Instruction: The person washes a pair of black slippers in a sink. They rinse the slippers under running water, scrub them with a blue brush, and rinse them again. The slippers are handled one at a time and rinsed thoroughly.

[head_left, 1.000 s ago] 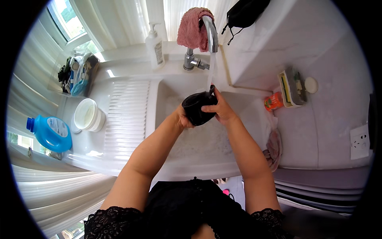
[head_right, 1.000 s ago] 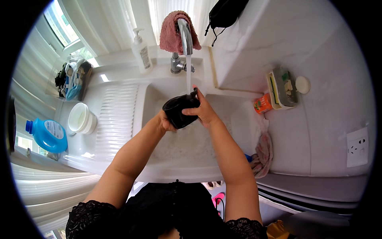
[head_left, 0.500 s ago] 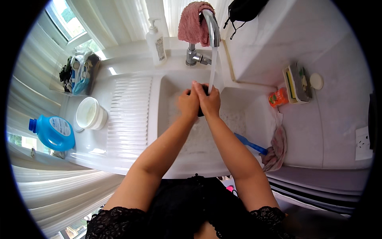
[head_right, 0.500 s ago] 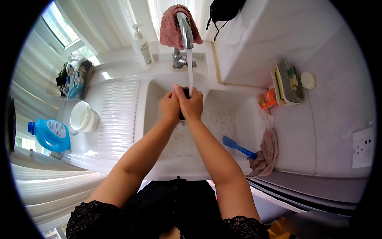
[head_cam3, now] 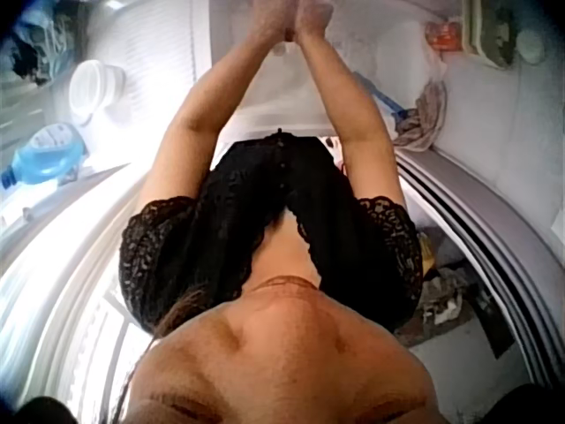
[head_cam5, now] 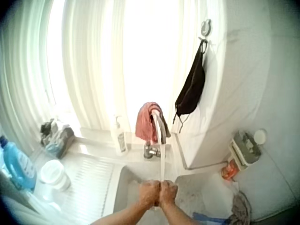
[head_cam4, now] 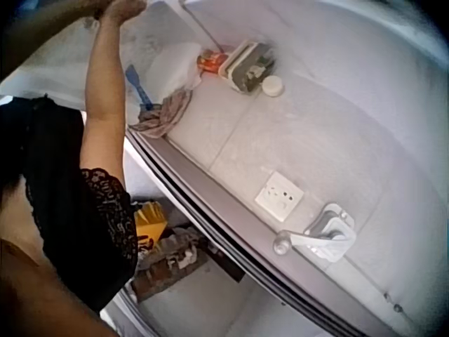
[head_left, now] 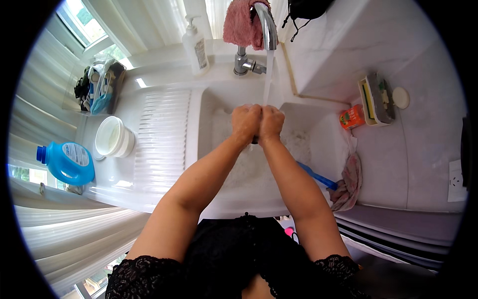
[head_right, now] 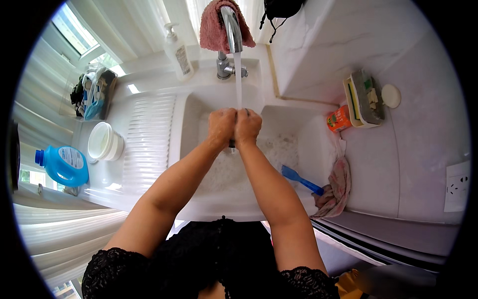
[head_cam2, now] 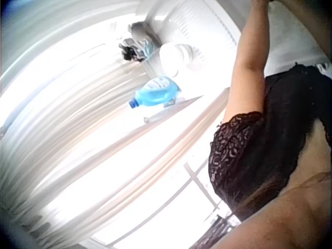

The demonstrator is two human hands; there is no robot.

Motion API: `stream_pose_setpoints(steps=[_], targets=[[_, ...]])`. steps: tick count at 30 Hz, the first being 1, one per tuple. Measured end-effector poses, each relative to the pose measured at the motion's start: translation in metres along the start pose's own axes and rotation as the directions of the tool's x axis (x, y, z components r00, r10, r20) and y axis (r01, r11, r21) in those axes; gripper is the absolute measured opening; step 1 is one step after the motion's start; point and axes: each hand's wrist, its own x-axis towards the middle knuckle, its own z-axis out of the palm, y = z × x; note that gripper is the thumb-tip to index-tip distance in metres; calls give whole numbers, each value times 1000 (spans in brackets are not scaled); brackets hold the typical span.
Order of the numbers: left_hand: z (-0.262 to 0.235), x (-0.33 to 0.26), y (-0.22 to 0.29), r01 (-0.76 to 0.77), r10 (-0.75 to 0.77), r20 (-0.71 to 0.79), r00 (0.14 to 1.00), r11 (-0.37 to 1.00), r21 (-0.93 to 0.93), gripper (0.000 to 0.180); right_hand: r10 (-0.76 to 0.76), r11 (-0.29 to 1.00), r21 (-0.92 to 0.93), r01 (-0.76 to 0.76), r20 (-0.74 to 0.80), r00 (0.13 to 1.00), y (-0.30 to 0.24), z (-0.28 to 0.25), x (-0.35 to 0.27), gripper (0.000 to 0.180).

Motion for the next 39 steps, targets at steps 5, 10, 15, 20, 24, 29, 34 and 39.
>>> stream_pose_setpoints(steps=[5,10,15,20,24,29,34,39], targets=[[-6,-7,26,232,-232,4,973,970,-76,41,44,999,13,-44,-14,999,1,-4,2,30],[-11,11,13,252,-269,-76,960,951,-182,55,10,992,125,-25,118,993,-17,-10,6,51],[3,-2,28,165,-186,-129,974,974,-157,49,-112,994,-6,111,-82,990,-16,-12,6,46],[19,-12,31,74,-102,-155,983,981,-178,41,-119,983,122,136,-138,983,-19,-32,5,41],[16,-3,32,125,-161,-176,971,972,-201,44,-187,976,83,201,-149,971,-23,-38,7,41],[-13,37,15,225,-282,-436,854,958,-178,48,-210,978,12,210,30,977,-29,-17,-1,36],[-27,56,3,347,-372,-449,812,927,-142,54,-212,974,113,196,149,966,-41,-8,-20,51],[-8,55,2,531,-591,-224,775,801,-276,78,-286,955,-42,292,111,952,-13,-23,-7,79]])
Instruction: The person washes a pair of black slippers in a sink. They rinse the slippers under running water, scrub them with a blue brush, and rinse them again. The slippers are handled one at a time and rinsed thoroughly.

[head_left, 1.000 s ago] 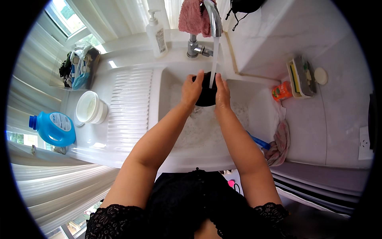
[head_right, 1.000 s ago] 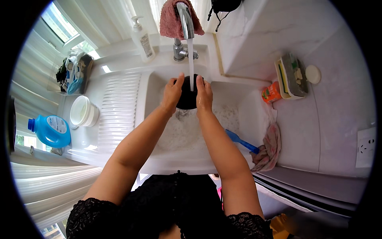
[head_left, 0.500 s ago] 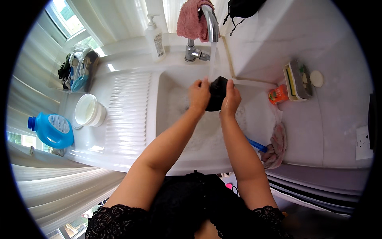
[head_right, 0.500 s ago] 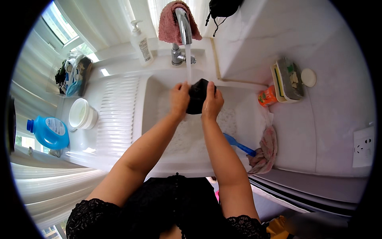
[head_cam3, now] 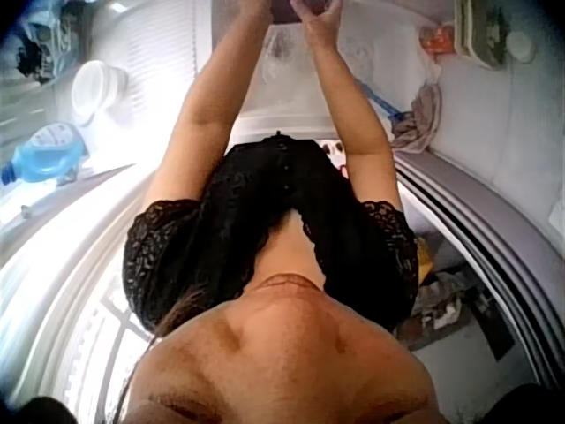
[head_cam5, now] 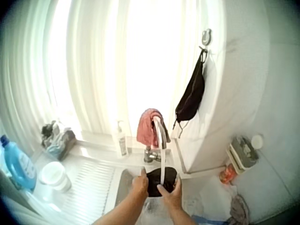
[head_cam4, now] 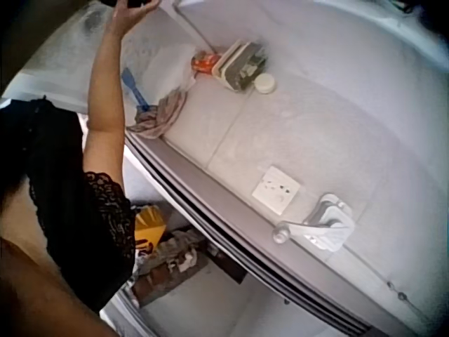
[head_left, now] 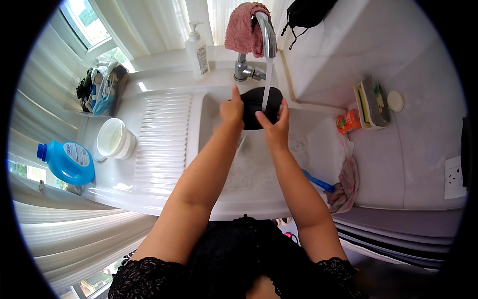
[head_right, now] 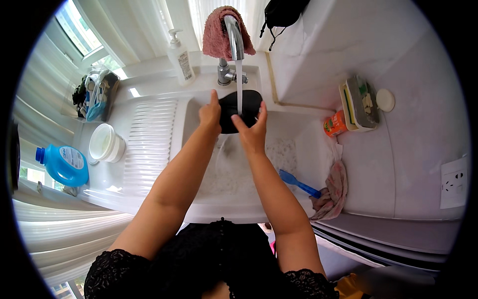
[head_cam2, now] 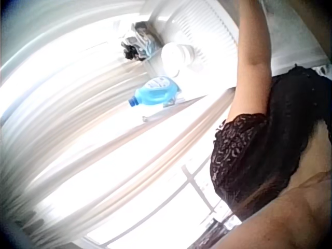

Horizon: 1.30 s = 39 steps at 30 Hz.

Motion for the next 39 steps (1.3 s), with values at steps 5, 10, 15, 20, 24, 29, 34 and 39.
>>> stream_pose_setpoints(steps=[5,10,15,20,24,29,34,39], targets=[[11,-34,-3,86,-44,311,949,989,-123,91,36,996,-80,-51,-178,983,-4,-22,8,76],[6,-6,-30,231,30,526,850,876,-423,63,-73,995,-68,70,-46,996,3,-10,6,76],[-19,-2,-33,338,-83,471,878,805,-488,31,-165,976,-136,172,58,985,16,18,-1,80],[-13,-42,-1,51,25,152,988,878,-476,52,-36,997,-61,39,54,998,-9,6,7,77],[8,-51,-3,-66,146,157,977,901,-429,51,-110,993,49,111,-20,994,-4,-17,14,80],[-1,-54,-8,-275,301,56,952,920,-281,40,-8,994,113,1,57,998,1,-17,13,88],[-22,-55,-14,-197,220,85,972,955,-224,47,90,966,-227,-123,-150,985,-11,11,9,61],[-38,-44,-3,116,67,482,874,933,-341,39,165,986,5,-166,-113,980,-2,20,7,42]])
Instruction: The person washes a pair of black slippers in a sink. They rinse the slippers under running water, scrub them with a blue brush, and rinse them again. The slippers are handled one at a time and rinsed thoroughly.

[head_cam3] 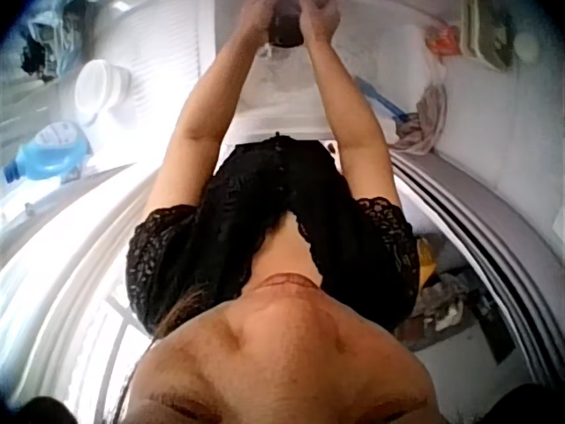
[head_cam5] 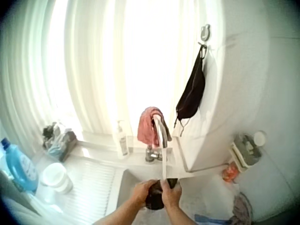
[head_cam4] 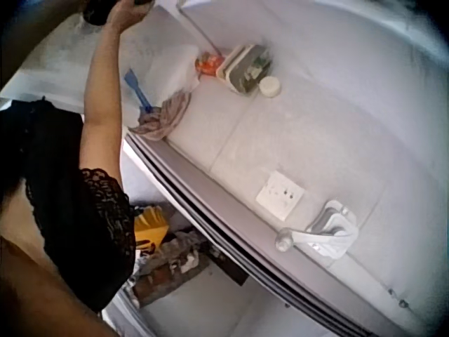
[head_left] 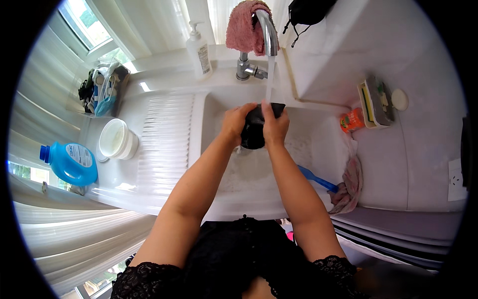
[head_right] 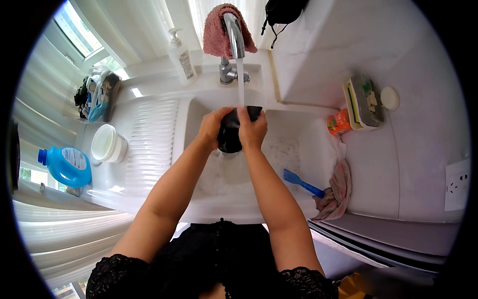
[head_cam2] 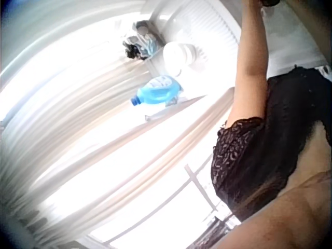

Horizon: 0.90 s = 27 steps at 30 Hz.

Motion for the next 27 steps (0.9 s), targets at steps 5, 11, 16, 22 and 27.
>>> stream_pose_setpoints(steps=[5,11,16,22,27], targets=[[10,2,9,-87,101,-142,985,991,101,36,-135,983,-138,120,-104,985,6,6,2,43],[8,14,-8,-227,305,-352,885,942,248,43,-280,779,-569,264,62,958,-15,25,-29,49],[18,3,-18,-98,147,-194,970,966,240,37,-3,895,-446,15,28,1000,-11,6,-11,54],[15,6,-32,-455,453,174,874,638,621,22,-160,946,-292,141,-40,986,9,-3,-1,40],[28,-4,-14,-363,384,45,922,820,443,31,-113,962,-246,117,30,993,-6,-3,0,33]])
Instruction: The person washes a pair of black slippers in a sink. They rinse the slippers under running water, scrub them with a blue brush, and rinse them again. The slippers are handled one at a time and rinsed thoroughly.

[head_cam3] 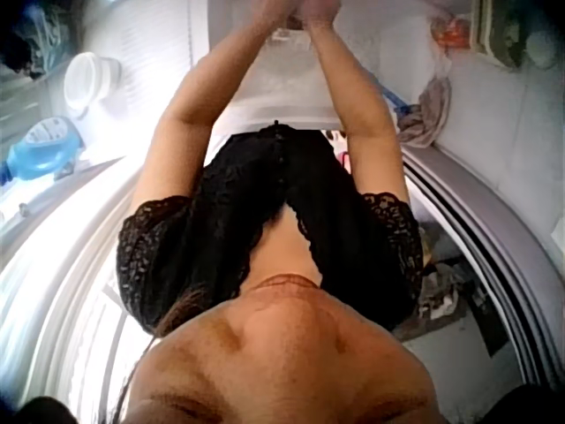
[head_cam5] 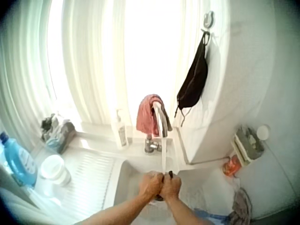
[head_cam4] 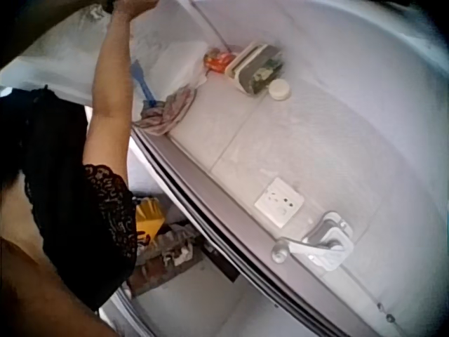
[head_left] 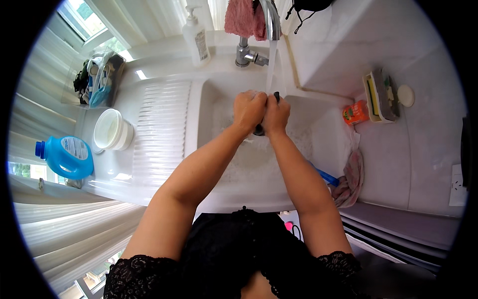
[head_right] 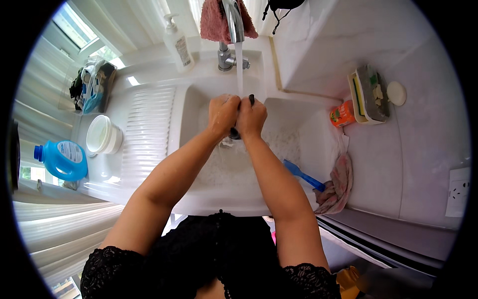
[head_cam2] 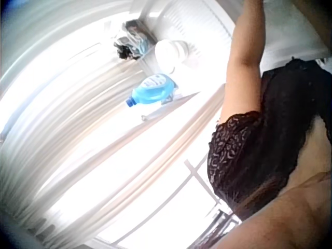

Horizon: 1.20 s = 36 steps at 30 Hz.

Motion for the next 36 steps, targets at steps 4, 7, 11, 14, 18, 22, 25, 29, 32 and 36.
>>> stream_pose_setpoints(steps=[4,7,11,14,18,22,25,29,32,36], targets=[[-2,7,-10,-143,152,-34,988,971,192,26,95,990,104,-100,47,994,12,4,4,33],[-5,8,-8,-142,176,-97,979,946,290,32,185,977,98,-191,66,981,18,3,6,37],[-26,10,7,-229,332,-185,925,876,425,40,412,659,465,-591,434,801,30,-21,12,75],[-35,4,19,-511,623,-115,774,721,467,28,504,374,376,-848,685,526,15,-48,-4,95],[-26,-14,19,-894,882,206,425,373,246,19,200,257,350,-901,892,404,9,-54,-18,87],[-26,-34,17,-861,851,193,488,433,267,33,226,561,524,-641,647,728,39,-51,-6,58],[-29,-32,-17,-27,18,-32,999,950,-312,55,214,760,490,-426,430,877,6,-66,-2,59],[-51,-12,-20,358,-237,411,880,900,-247,66,-183,978,167,124,402,897,-1,-67,4,66],[-49,-8,-6,168,-71,348,935,951,-258,64,-51,992,129,-7,438,897,-7,-71,9,60],[-38,-6,11,-62,97,290,952,990,-128,55,81,958,200,-205,496,864,-4,-77,16,53]])
